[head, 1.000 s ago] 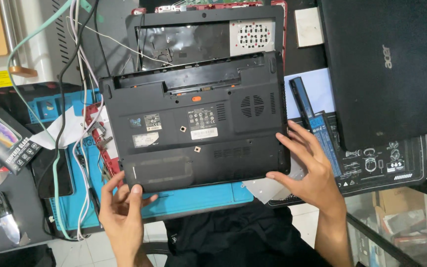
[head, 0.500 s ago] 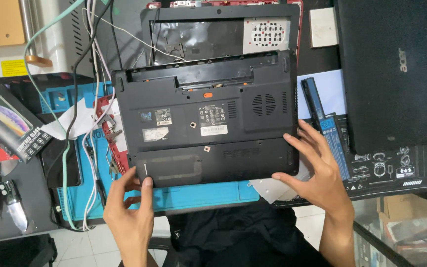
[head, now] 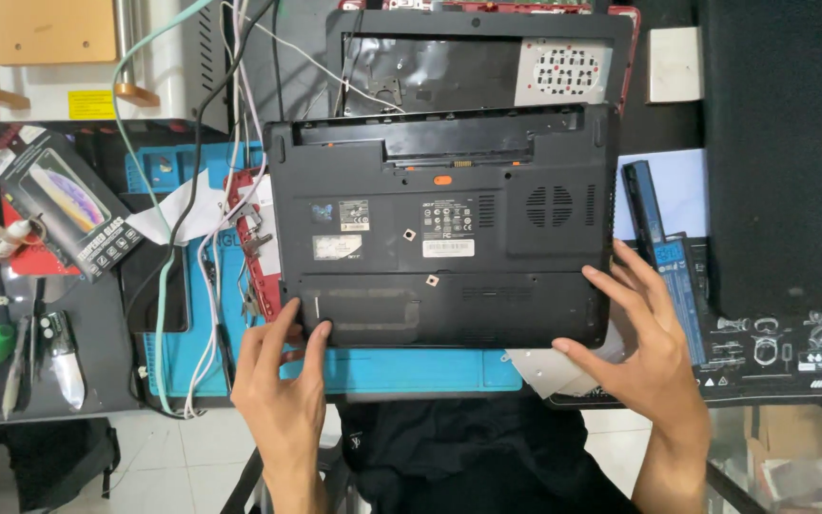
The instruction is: Reassembling a laptop by installing the battery, back cover, and fastening screws.
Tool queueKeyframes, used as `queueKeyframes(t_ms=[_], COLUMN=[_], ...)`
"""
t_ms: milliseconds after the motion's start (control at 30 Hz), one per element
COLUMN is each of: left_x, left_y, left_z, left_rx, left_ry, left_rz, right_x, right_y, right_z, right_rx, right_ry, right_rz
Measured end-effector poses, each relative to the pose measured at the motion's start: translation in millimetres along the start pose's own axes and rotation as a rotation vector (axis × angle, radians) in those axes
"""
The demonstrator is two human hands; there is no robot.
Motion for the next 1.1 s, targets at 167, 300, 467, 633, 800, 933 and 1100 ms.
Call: queueKeyframes(t_ms=[167, 300, 467, 633, 800, 933, 1100], left_x=[10.2, 16.2, 7.3, 7.9, 9.3, 10.5, 9.8], left_y=[-13.7, -30.5, -41.4, -42.8, -41.5, -40.4, -40.7], left_z=[6.0, 13.3, 19.8, 19.8, 19.7, 19.2, 17.7], left_rx=[0.097, 0.316, 0.372, 0.409, 0.408, 0.400, 0.420], left_ry=[0.097, 0.151, 0.134, 0.123, 0.110, 0.126, 0.100], left_rz=[0.053, -0.025, -0.027, -0.027, -0.076, -0.103, -0.078], right_x=[2.9, 7.0, 13.9, 12.8, 9.9, 13.6, 10.5], right_y=[0.8, -1.5, -4.3, -3.9, -3.3, -2.9, -3.7], right_z=[-3.0, -3.6, -5.4, -5.4, -5.3, -4.0, -4.6], right_rx=[0.020, 0.014, 0.015, 0.024, 0.009, 0.002, 0.013], right_ry=[-0.138, 0.052, 0.051, 0.055, 0.037, 0.034, 0.020], right_rz=[-0.034, 0.027, 0.030, 0.035, 0.061, 0.051, 0.032])
Point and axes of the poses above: each hand's wrist, its own y-axis away from the middle knuckle, its own z-axis out of the back of the hand, x = y × z, the point moved 2 cm from there along -y, towards the middle knuckle, and after that the axes turned 11 degrees about -z, right-handed, at the moved point
